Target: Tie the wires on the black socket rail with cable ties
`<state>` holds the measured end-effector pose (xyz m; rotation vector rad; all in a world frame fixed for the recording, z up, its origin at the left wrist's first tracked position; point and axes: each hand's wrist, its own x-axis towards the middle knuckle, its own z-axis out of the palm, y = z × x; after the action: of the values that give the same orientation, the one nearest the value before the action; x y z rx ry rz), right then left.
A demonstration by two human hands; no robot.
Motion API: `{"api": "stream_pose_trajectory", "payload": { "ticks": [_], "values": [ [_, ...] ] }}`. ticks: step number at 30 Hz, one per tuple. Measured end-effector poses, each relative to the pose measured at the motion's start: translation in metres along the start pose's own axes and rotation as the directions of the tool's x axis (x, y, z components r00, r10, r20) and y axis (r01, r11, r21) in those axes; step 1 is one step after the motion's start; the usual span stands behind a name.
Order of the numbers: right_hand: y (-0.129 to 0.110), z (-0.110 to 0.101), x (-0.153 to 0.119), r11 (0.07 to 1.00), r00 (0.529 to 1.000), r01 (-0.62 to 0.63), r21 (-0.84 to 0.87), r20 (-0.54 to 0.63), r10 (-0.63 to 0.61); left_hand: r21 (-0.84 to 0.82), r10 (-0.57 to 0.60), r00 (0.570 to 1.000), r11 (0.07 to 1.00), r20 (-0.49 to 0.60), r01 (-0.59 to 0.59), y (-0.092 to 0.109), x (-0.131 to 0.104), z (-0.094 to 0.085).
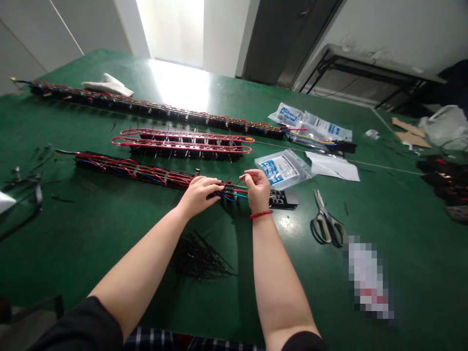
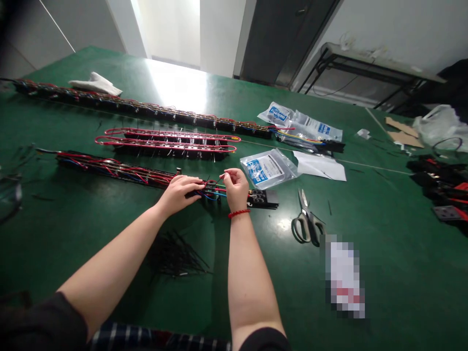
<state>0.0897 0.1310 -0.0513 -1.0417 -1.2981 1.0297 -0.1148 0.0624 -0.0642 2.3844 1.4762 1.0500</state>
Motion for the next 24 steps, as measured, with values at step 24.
{"api": "stream_pose_trajectory", "payload": {
  "ticks": [24],
  "values": [
    [0.0021,0.0018,-0.0043,0.997,1.000,0.015,-0.081,-0.005,-0.015,0.038,-0.043,0.997,0.998,0.062,0.041,0.0047,0.0059,-0.0009]
  ]
}}
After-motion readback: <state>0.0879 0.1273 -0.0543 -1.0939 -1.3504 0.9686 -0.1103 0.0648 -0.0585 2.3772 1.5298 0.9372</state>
